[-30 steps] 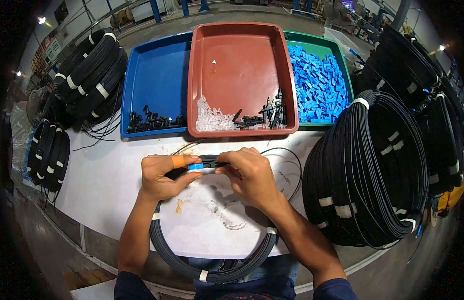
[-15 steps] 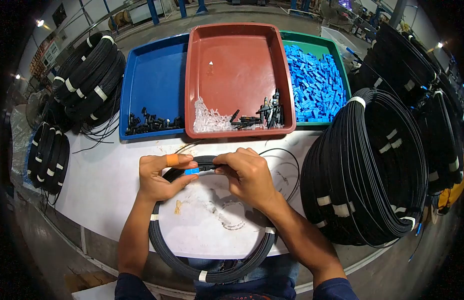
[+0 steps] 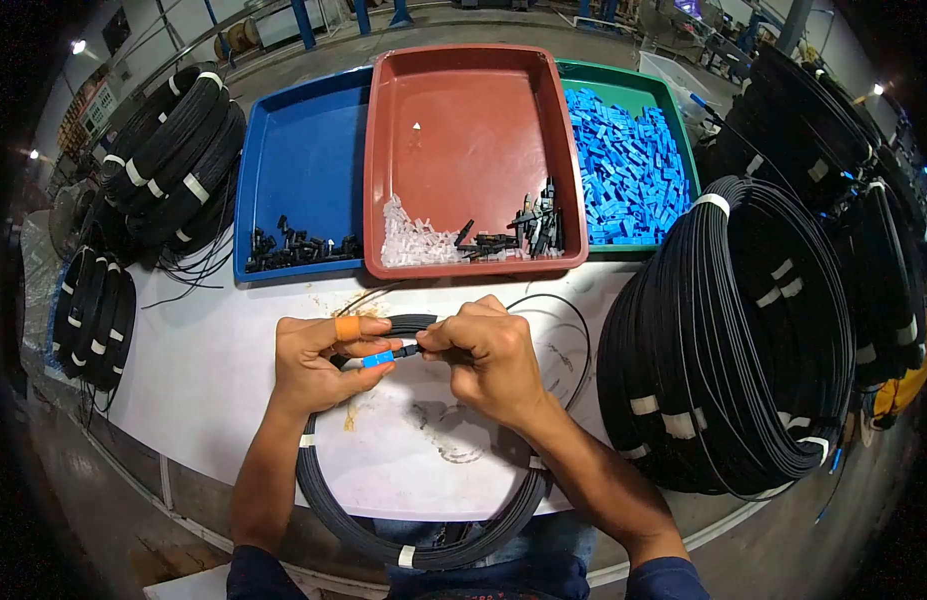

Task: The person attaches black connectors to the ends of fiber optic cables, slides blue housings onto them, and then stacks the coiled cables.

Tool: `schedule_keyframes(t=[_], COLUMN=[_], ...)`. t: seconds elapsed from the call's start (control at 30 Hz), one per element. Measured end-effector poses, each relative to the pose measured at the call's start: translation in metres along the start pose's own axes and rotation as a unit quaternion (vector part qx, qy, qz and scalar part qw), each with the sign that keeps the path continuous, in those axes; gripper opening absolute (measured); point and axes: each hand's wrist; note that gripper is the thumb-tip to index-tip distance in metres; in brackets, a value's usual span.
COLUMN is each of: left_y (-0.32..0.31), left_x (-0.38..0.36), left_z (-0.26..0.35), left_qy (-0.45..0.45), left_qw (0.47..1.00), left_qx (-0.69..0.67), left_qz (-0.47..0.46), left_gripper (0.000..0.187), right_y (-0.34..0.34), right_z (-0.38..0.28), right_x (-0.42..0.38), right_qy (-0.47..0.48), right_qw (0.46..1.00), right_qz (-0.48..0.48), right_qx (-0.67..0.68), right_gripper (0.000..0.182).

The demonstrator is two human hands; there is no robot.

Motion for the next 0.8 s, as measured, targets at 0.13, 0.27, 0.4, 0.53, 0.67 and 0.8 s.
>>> schedule_keyframes(t=[0.13, 0.27, 0.4, 0.53, 0.67, 0.8], left_y=[-0.002, -0.004, -0.002, -0.006, -0.001, -0.002], left_x=[0.003, 0.000, 0.004, 0.006, 0.000, 0.000], left_z=[0.002, 0.001, -0.009, -0.012, 0.004, 0.002], left_qy=[0.011, 0.014, -0.089, -0.130, -0.035, -0.007], left_qw=[1.000, 0.998, 0.994, 0.989, 0.999, 0.997], left_qx=[-0.020, -0.052, 0.063, 0.058, -0.007, -0.067], left_qz=[0.002, 0.035, 0.008, 0.040, 0.041, 0.027], left_gripper=[0.036, 0.031, 0.025, 0.018, 0.014, 0.015], right_y=[0.000, -0.005, -0.005, -0.004, -0.008, -0.003], right_z=[0.002, -0.002, 0.003, -0.001, -0.003, -0.005], right_x=[0.002, 0.004, 0.002, 0.003, 0.005, 0.009], right_qy=[-0.007, 0.004, 0.014, 0.048, 0.148, 0.235], right_qw=[1.000, 0.999, 0.999, 0.995, 0.984, 0.960], right_qz=[0.002, 0.017, 0.017, -0.016, 0.031, 0.062], right_qx=[0.025, 0.049, -0.025, -0.090, -0.093, -0.136], right_gripper=[0.024, 0.027, 0.030, 0.026, 0.026, 0.022])
Point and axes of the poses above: each hand's wrist, its own x-axis towards the middle knuckle, its own y-axis out of the back of the hand, z = x × y, and after that the axes turned 3 degrees about x, right-handed
